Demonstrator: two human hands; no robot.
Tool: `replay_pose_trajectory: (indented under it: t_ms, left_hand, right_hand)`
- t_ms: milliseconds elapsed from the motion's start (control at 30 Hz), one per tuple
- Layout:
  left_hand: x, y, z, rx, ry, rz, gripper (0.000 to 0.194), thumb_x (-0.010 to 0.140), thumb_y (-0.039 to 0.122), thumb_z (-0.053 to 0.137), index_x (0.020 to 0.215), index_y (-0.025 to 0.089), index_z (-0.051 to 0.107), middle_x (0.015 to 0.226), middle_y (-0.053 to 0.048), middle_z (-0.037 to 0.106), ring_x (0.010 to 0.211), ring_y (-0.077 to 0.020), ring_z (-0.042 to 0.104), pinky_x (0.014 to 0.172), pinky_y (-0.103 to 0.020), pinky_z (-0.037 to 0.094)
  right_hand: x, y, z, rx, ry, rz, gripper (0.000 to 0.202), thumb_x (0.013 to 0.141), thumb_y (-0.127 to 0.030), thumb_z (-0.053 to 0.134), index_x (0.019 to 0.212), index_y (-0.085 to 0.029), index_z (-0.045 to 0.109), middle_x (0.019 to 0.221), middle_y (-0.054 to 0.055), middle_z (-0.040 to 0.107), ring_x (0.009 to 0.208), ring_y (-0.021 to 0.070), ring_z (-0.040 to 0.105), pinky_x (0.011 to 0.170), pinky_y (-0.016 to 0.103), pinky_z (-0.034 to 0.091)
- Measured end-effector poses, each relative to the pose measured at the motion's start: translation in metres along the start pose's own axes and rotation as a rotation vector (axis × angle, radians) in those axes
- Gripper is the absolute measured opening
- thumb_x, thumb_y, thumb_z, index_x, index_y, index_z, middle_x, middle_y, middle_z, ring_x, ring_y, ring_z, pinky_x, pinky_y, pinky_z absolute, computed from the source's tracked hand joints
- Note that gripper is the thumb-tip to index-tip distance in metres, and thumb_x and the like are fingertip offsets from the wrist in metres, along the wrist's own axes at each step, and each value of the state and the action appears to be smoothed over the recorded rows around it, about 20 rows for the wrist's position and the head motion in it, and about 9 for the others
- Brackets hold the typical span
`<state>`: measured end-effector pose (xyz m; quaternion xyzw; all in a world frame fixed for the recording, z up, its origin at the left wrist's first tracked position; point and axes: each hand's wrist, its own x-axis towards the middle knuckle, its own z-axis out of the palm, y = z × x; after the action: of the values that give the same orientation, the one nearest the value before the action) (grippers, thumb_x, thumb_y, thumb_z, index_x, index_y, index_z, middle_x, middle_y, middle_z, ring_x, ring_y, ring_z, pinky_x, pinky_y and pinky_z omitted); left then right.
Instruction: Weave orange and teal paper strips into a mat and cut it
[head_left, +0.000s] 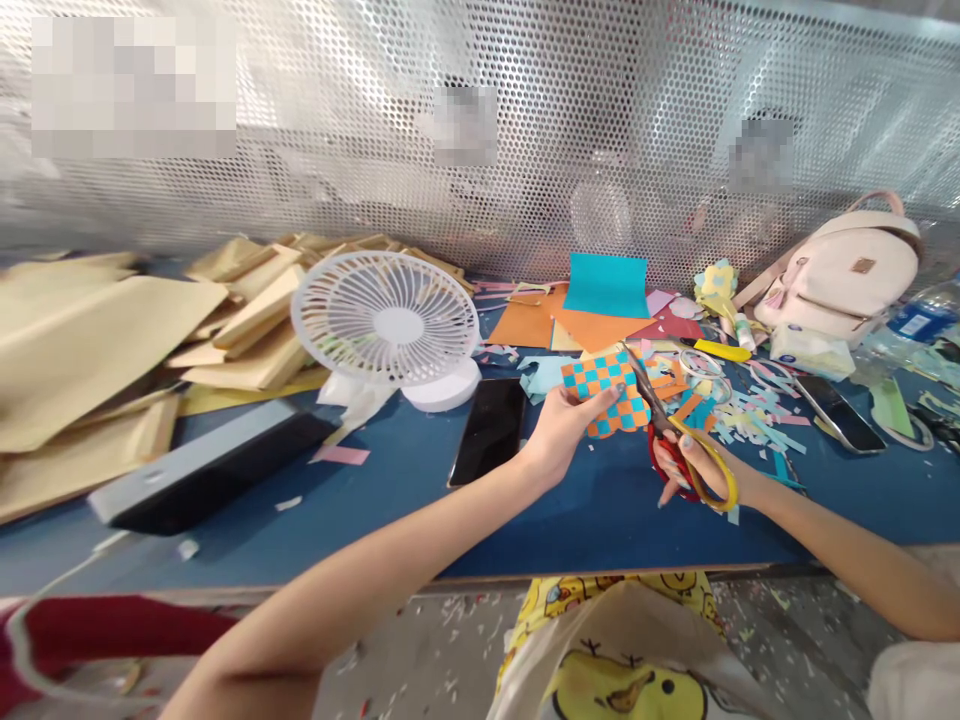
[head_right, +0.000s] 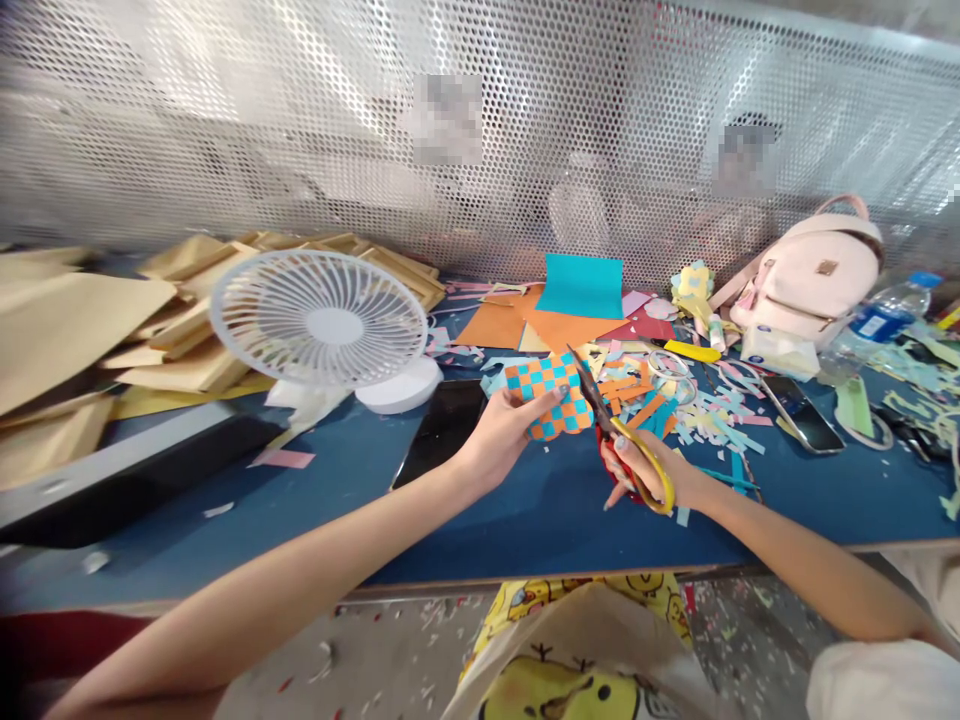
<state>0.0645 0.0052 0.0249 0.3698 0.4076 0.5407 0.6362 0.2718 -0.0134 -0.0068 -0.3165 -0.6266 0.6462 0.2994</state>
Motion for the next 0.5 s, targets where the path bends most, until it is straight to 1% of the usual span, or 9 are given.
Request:
replay_pose_trajectory:
  t_ms: [33, 100, 167, 233, 333, 400, 500]
  left_hand:
    - [0.0003, -0.0001, 0.0001, 0.001, 0.001, 0.005, 0.054, 0.047, 0.047, 0.095, 0.084, 0.013, 0.076, 0.077, -0.007, 0.079, 0.062, -0.0202, 0.073, 0.051, -0.024, 0.056]
    - [0.0008, -0.0003, 0.0003, 0.003, 0.0, 0.015, 0.054, 0.047, 0.047, 0.095, 0.085, 0.014, 0.076, 0.081, -0.007, 0.079, 0.065, -0.0207, 0.074, 0.054, -0.024, 0.057]
    - [0.0013, -0.0003, 0.0004, 0.01, -0.004, 0.024, 0.055, 0.047, 0.048, 0.095, 0.087, 0.015, 0.076, 0.084, -0.007, 0.08, 0.068, -0.0212, 0.075, 0.056, -0.025, 0.058]
    - [0.0019, -0.0003, 0.0004, 0.025, -0.011, 0.032, 0.055, 0.048, 0.048, 0.095, 0.088, 0.015, 0.076, 0.084, -0.007, 0.08, 0.068, -0.0215, 0.075, 0.053, -0.024, 0.057]
    - [0.0029, 0.0003, 0.0001, 0.057, -0.027, 0.05, 0.052, 0.048, 0.046, 0.095, 0.084, 0.014, 0.076, 0.078, -0.007, 0.079, 0.061, -0.0208, 0.073, 0.05, -0.024, 0.056]
    - [0.0036, 0.0011, -0.0003, 0.074, -0.042, 0.063, 0.051, 0.047, 0.046, 0.095, 0.081, 0.014, 0.076, 0.076, -0.006, 0.079, 0.059, -0.0203, 0.073, 0.051, -0.025, 0.057]
    - [0.0048, 0.0029, -0.0012, 0.094, -0.075, 0.064, 0.053, 0.045, 0.047, 0.095, 0.082, 0.014, 0.077, 0.08, -0.007, 0.08, 0.064, -0.0221, 0.074, 0.055, -0.027, 0.06]
  right_hand:
    - [-0.0006, 0.001, 0.0, 0.016, -0.013, -0.013, 0.056, 0.086, -0.077, 0.05, 0.074, -0.022, 0.045, 0.068, -0.004, 0.039, 0.052, 0.0097, 0.038, 0.067, 0.036, 0.063]
    - [-0.0016, 0.002, -0.0001, 0.035, -0.031, -0.028, 0.053, 0.088, -0.074, 0.05, 0.077, -0.022, 0.047, 0.069, -0.004, 0.04, 0.055, 0.0105, 0.04, 0.074, 0.038, 0.063]
    - [-0.0023, 0.0011, 0.0, 0.044, -0.036, -0.037, 0.052, 0.09, -0.072, 0.05, 0.078, -0.022, 0.048, 0.07, -0.004, 0.04, 0.056, 0.0108, 0.04, 0.072, 0.037, 0.062]
    - [-0.0029, -0.0012, -0.0001, 0.046, -0.042, -0.045, 0.052, 0.09, -0.072, 0.049, 0.077, -0.022, 0.047, 0.07, -0.004, 0.039, 0.055, 0.0105, 0.038, 0.069, 0.035, 0.062]
    - [-0.0041, -0.0054, -0.002, 0.038, -0.065, -0.055, 0.05, 0.092, -0.07, 0.049, 0.077, -0.022, 0.047, 0.069, -0.004, 0.039, 0.056, 0.0107, 0.037, 0.071, 0.035, 0.062]
    - [-0.0048, -0.0065, -0.0046, 0.027, -0.073, -0.06, 0.048, 0.093, -0.067, 0.048, 0.078, -0.021, 0.048, 0.07, -0.003, 0.039, 0.058, 0.011, 0.038, 0.074, 0.035, 0.062]
    - [-0.004, -0.0043, -0.0093, 0.012, -0.068, -0.066, 0.048, 0.092, -0.067, 0.051, 0.078, -0.021, 0.049, 0.07, -0.004, 0.039, 0.058, 0.0106, 0.039, 0.072, 0.034, 0.062]
